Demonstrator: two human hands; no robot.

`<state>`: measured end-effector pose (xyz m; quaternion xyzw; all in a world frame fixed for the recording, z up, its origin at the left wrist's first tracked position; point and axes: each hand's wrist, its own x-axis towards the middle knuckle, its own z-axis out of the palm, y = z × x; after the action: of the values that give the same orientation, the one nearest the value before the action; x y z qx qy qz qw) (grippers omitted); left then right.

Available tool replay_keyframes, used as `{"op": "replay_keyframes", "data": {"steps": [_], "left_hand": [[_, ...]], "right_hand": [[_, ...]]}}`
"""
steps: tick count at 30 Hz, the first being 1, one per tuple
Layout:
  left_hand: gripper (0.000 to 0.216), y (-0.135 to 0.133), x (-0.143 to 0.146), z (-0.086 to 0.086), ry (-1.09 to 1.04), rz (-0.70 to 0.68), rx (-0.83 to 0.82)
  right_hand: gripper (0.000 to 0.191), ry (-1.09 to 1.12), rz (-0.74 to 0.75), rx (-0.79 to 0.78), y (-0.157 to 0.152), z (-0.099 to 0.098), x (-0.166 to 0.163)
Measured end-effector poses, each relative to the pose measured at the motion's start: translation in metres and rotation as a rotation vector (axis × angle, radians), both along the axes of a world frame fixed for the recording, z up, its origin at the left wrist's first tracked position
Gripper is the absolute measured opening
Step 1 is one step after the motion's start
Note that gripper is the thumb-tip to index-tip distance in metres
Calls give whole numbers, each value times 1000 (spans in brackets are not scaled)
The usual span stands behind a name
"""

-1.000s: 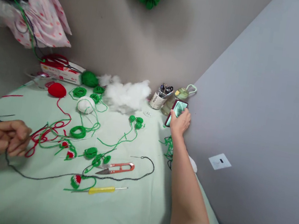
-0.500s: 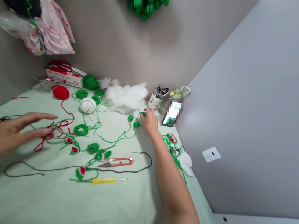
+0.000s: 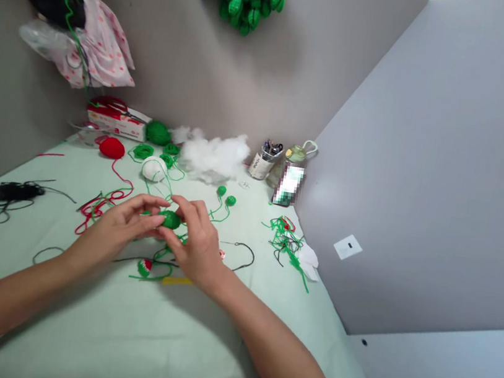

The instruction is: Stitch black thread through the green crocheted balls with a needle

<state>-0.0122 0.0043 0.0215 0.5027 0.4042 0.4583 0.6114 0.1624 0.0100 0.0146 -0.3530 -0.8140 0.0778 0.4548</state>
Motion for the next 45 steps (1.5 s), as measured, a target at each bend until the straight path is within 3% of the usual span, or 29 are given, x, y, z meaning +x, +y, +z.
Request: {"op": "replay_keyframes", "data": {"steps": [4, 6, 8, 10, 13, 17, 19, 25, 30, 35, 37, 45], "left_hand": [[31, 5, 10, -4, -145, -61, -59], [25, 8, 9, -4, -223, -71, -85], [20, 13, 5, -5, -299, -54, -134], [17, 18, -2, -9, -364, 8, -187], [13, 22, -13, -19, -458, 113, -236], [12, 21, -21, -29, -530, 138, -259], [15, 19, -20, -30, -531, 123, -277], [14, 12, -11, -26, -524, 77, -312], [13, 7, -8, -22, -497, 29, -339], [16, 6, -6, -22, -485, -31, -322], [19, 6, -6, -23, -491, -51, -314], [23, 5, -4, -23, -489, -116, -303]], "right_hand": [[47, 33, 62, -38, -2, 7, 13], [33, 107, 61, -96, 2, 14, 26], [14, 222, -32, -165, 8, 21, 43], [14, 271, -168, -215, 14, 25, 64], [16, 18, -327, -291, 19, 24, 92], [20, -687, -405, -514, 19, 16, 104], [22, -898, -415, -580, 18, 9, 97], [27, -974, -437, -576, 20, -3, 77], [17, -782, -387, -556, 13, 8, 76], [12, 149, -20, -780, 0, 13, 54], [18, 335, 55, -869, -6, 11, 42], [20, 397, 109, -930, -22, 10, 24]]}}
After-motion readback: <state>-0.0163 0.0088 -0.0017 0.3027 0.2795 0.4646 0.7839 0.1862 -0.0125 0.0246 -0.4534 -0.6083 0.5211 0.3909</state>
